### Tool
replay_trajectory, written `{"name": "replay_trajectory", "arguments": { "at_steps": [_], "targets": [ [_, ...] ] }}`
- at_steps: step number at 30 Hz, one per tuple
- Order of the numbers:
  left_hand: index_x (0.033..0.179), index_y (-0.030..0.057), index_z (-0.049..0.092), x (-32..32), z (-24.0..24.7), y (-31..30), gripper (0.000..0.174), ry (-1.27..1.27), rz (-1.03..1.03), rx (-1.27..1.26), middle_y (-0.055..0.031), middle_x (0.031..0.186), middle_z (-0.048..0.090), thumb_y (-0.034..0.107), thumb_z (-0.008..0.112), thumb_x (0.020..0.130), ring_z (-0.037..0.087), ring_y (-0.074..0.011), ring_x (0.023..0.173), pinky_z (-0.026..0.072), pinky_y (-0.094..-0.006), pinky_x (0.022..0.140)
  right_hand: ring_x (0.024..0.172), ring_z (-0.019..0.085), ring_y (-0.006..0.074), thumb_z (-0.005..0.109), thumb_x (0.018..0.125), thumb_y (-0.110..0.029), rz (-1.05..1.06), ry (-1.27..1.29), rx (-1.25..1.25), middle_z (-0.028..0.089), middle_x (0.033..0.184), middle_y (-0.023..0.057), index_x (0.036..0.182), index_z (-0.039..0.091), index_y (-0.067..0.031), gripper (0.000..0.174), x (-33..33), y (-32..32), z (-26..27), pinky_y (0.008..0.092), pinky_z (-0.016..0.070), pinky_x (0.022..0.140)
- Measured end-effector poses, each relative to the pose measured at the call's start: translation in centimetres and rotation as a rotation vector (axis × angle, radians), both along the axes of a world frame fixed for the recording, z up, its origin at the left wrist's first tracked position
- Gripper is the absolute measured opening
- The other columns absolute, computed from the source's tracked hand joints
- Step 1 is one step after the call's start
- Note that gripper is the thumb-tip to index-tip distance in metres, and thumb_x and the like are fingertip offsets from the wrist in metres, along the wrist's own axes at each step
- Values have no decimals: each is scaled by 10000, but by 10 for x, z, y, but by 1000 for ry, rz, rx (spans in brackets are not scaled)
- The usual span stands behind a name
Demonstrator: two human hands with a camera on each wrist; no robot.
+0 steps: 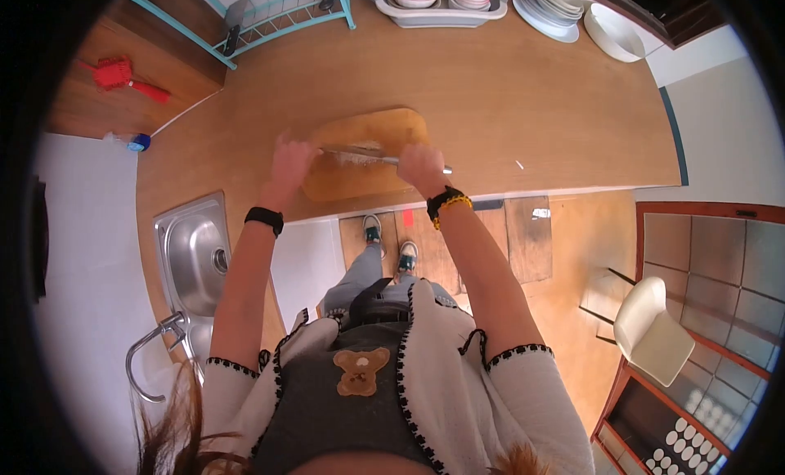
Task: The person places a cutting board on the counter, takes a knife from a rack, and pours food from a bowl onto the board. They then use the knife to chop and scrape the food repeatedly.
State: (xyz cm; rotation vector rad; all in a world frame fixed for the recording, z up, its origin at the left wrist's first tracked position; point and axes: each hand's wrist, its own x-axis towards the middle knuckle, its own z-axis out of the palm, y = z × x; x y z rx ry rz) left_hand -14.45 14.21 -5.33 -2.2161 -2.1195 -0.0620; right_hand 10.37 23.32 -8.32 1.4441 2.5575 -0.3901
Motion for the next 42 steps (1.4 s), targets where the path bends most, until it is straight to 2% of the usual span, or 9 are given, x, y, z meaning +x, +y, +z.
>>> {"name": "replay_trajectory", "arguments": {
  "at_steps": [3,9,12,15,17,23,36,39,42],
  "targets": [
    [791,141,674,-2,2,4,110,-22,-15,-36,-91,723,658,186,582,834,636,-237,762,324,-457,1000,770,682,284,519,805,-197,-40,5,-37,688,829,142,793,708,-97,214,0,2,9,383,544,654],
    [820,136,662,-7,-6,0,90,-212,-101,77,-87,723,659,179,583,831,634,-236,760,313,-438,1010,823,679,290,518,803,-187,-54,-20,-126,690,863,139,839,718,-96,223,0,0,10,375,542,698],
    [824,138,671,-4,3,1,103,-214,-88,85,-84,730,660,179,576,833,630,-240,754,318,-435,1005,824,679,287,520,801,-185,-36,-11,-113,690,869,139,839,717,-97,219,0,1,10,379,541,703],
    [829,143,679,-3,9,3,129,-125,-8,-68,-91,719,658,194,562,847,627,-242,737,321,-438,1002,828,679,285,516,804,-180,-35,-30,-144,690,879,142,837,716,-95,220,-2,5,15,380,540,706],
    [827,140,681,-10,-8,1,159,-185,-117,161,-104,691,647,216,547,866,623,-245,716,328,-437,994,825,680,281,511,806,-176,-47,2,-139,690,877,143,833,715,-97,221,0,5,13,377,539,699],
    [843,122,676,2,8,0,183,-115,23,29,-115,685,640,245,544,873,616,-262,709,353,-425,971,844,678,279,504,808,-177,-13,-4,-137,692,873,139,838,715,-94,228,-1,7,14,375,539,706],
    [858,117,673,2,2,-4,180,-240,-50,148,-116,723,651,255,558,868,618,-274,724,374,-412,947,835,680,273,511,809,-172,-39,42,-122,693,863,130,821,715,-103,216,3,1,2,379,540,698],
    [854,134,677,3,9,-6,166,-99,-20,123,-110,737,660,257,564,863,626,-266,739,377,-413,939,788,675,300,536,779,-185,3,116,17,681,824,153,821,689,-67,198,3,1,-4,401,538,672],
    [857,156,682,0,5,-4,152,-71,-33,115,-97,744,666,258,569,858,635,-253,755,374,-421,937,791,673,296,543,777,-184,7,95,-53,680,831,148,825,683,-69,188,1,5,3,404,536,669]
  ]
}}
